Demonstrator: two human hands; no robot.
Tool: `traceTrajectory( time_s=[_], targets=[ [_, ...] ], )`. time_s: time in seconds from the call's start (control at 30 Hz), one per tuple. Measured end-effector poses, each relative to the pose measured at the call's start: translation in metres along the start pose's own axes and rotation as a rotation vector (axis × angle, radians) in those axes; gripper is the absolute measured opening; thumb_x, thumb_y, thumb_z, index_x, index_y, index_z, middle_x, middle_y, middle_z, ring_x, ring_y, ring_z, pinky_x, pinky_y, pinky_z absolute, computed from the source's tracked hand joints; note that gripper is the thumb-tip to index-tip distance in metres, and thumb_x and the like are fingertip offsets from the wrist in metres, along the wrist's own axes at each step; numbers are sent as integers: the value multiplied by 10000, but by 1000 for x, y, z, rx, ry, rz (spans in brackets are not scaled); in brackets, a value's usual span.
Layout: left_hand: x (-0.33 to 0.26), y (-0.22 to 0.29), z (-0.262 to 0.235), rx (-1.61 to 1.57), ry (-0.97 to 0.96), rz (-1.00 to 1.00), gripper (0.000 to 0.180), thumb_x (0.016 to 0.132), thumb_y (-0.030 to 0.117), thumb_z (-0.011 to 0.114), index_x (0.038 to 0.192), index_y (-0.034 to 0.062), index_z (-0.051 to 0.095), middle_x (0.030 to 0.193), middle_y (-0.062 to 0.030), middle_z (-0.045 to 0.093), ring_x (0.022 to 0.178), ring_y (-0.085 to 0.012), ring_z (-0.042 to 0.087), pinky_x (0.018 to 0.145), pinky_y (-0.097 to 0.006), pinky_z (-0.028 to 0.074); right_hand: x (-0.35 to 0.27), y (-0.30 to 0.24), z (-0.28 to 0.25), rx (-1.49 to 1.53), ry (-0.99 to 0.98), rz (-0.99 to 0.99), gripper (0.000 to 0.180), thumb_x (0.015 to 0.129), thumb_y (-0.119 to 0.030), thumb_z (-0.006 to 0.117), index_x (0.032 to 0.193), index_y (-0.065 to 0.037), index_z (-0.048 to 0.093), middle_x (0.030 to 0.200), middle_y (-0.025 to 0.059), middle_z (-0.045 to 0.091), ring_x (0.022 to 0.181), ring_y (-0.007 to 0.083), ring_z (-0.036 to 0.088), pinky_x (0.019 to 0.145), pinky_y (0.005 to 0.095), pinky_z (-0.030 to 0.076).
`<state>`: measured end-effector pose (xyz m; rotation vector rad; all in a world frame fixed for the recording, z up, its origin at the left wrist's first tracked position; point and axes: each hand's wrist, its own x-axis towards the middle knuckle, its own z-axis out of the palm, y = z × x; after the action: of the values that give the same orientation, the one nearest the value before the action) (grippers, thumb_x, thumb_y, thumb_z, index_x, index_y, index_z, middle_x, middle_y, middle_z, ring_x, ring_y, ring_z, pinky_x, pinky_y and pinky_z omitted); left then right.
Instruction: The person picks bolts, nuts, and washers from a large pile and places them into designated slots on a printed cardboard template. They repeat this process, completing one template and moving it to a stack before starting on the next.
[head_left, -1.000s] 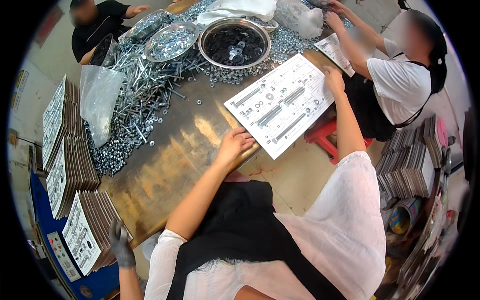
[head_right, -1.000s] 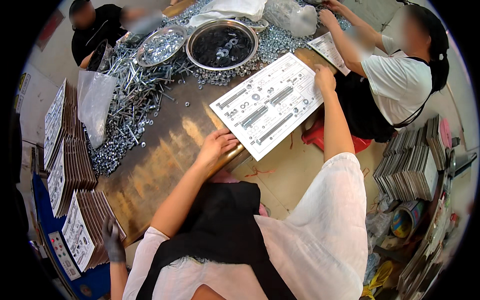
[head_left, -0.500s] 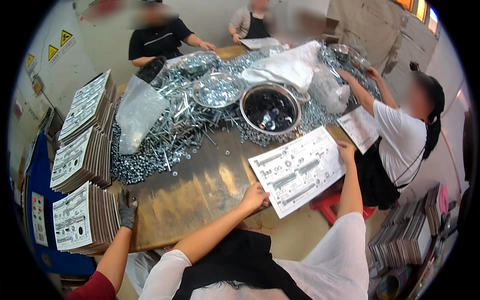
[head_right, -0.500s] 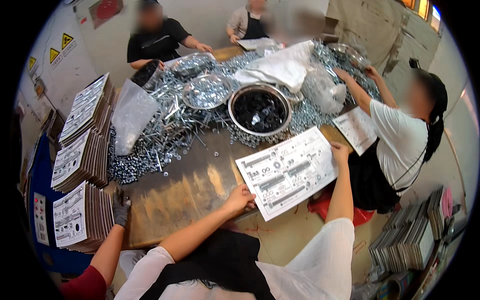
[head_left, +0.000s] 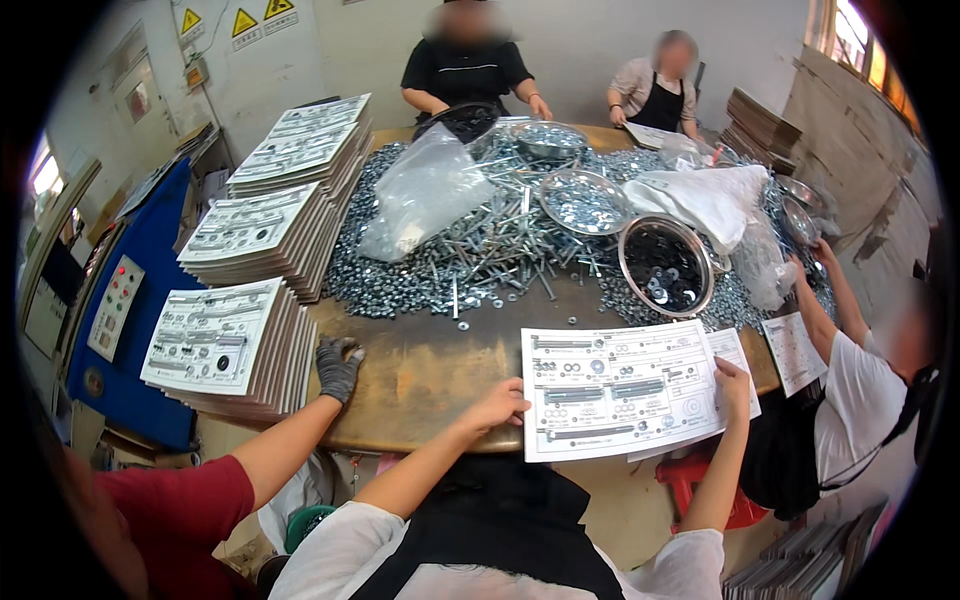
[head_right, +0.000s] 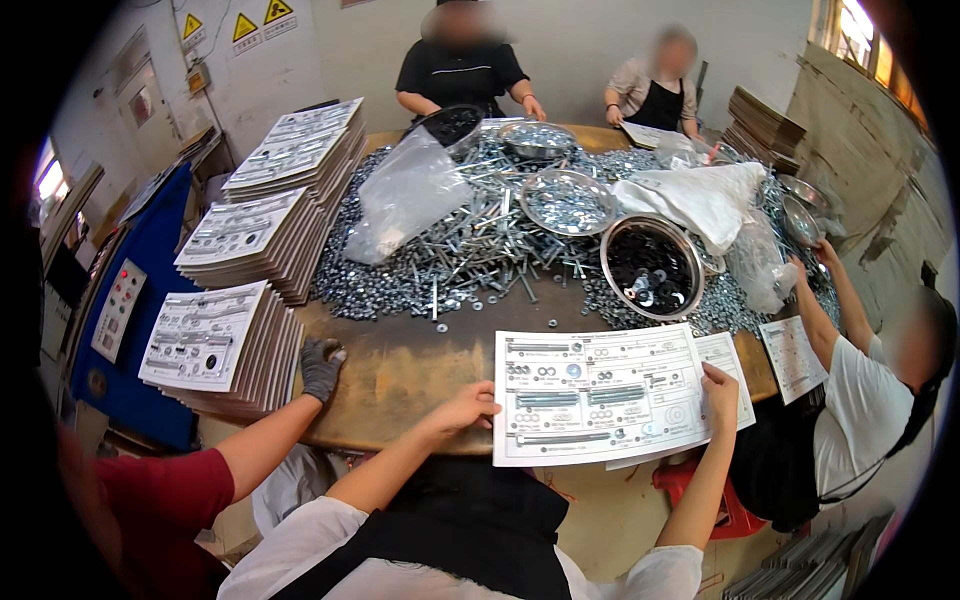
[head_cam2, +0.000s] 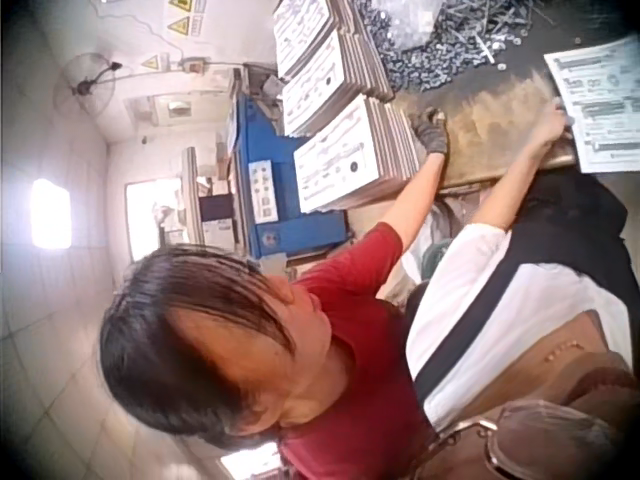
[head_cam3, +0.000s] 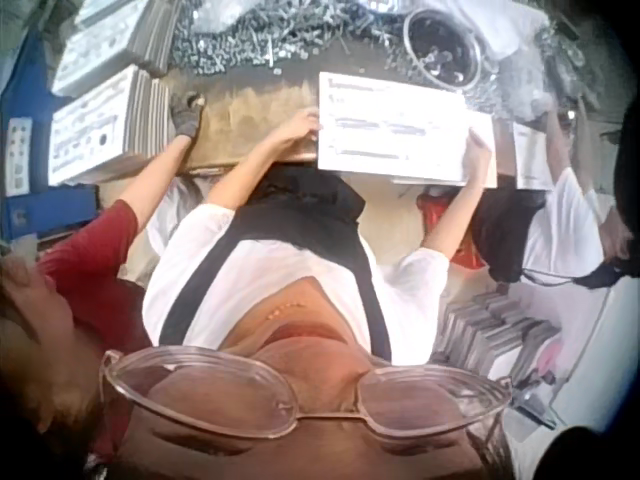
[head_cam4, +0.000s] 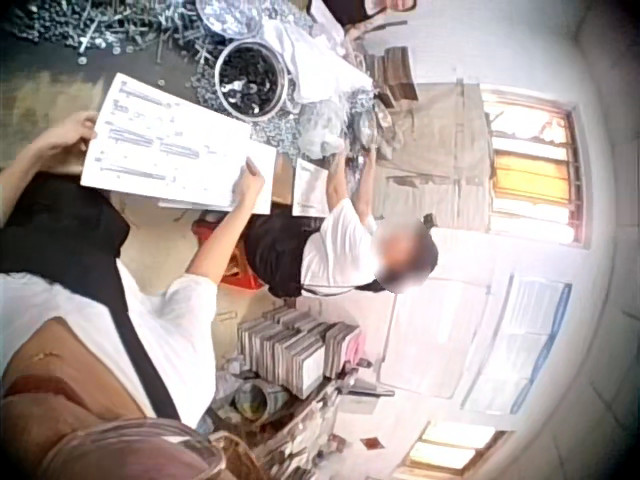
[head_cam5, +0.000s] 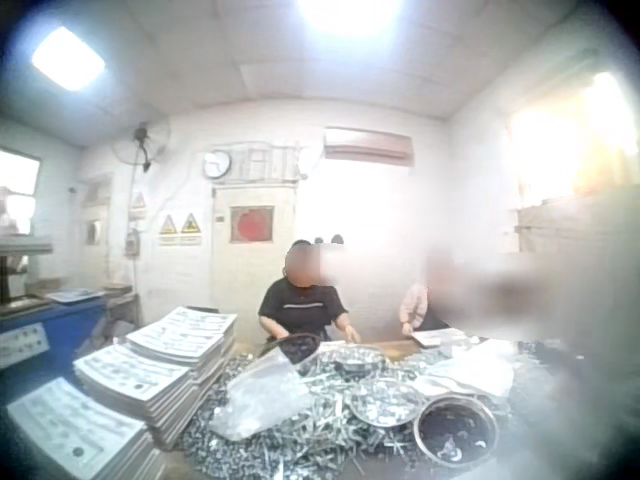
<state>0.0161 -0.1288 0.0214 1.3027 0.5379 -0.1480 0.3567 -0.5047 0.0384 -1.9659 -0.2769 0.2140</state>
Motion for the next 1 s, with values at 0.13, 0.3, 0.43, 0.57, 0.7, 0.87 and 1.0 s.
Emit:
traceTrajectory(
  time_s=[0.13, 0.3, 0.43, 0.57, 0.7, 0.87, 1.0],
  targets=[
    [-33, -9, -65, -44, 63, 104, 317, 916, 60, 601, 1231, 49, 569, 1006, -23, 689, 860, -111, 646, 662, -250, 535, -8, 6, 57, 20, -83, -17, 385, 900, -2, 605, 1274, 86, 614, 1166, 155, 691, 1047, 207, 649, 923, 294, 485],
    [-74, -24, -126, 32, 203, 164, 252, 920, 51, 574, 1171, 44, 598, 908, -24, 673, 801, -110, 631, 644, -263, 516, -35, -29, 127, 71, -171, 63, 411, 902, 5, 604, 1310, 57, 600, 1168, 138, 690, 1014, 193, 644, 900, 297, 490],
    [-113, -46, -153, -1, 371, 128, 209, 914, 29, 563, 1117, 15, 610, 875, -16, 664, 755, -102, 604, 618, -256, 469, -62, -47, 178, 25, -272, 68, 414, 907, 6, 588, 1320, 39, 600, 1176, 130, 688, 1023, 193, 643, 896, 292, 489],
    [-131, -64, -168, -51, 468, 103, 211, 908, 21, 561, 1112, 11, 614, 851, -4, 657, 731, -91, 581, 611, -248, 451, -66, -27, 206, 97, -321, -27, 416, 907, 25, 584, 1322, 51, 593, 1180, 134, 685, 1049, 181, 645, 906, 277, 488],
    [-145, -78, -184, -12, 527, 54, 235, 907, 33, 545, 1131, 25, 618, 872, 0, 665, 701, -82, 577, 580, -229, 440, -80, -27, 233, 198, -390, 52, 395, 910, 55, 581, 1305, 61, 596, 1192, 146, 679, 1065, 196, 644, 931, 282, 492],
    [-150, -90, -201, 63, 571, 42, 205, 939, 87, 523, 1105, 32, 631, 854, 8, 648, 668, -66, 562, 550, -221, 434, -105, -44, 248, 106, -403, 60, 417, 925, 16, 581, 1343, 13, 584, 1194, 100, 682, 1028, 158, 644, 855, 254, 502],
    [-146, -98, -214, 518, 746, 84, 264, 975, 217, 486, 996, 13, 653, 902, -162, 693, 791, -292, 647, 699, -400, 498, -118, -49, 258, 127, -382, 33, 377, 922, 34, 588, 1299, 59, 593, 1145, 136, 687, 1020, 184, 648, 911, 282, 496]
  ],
)
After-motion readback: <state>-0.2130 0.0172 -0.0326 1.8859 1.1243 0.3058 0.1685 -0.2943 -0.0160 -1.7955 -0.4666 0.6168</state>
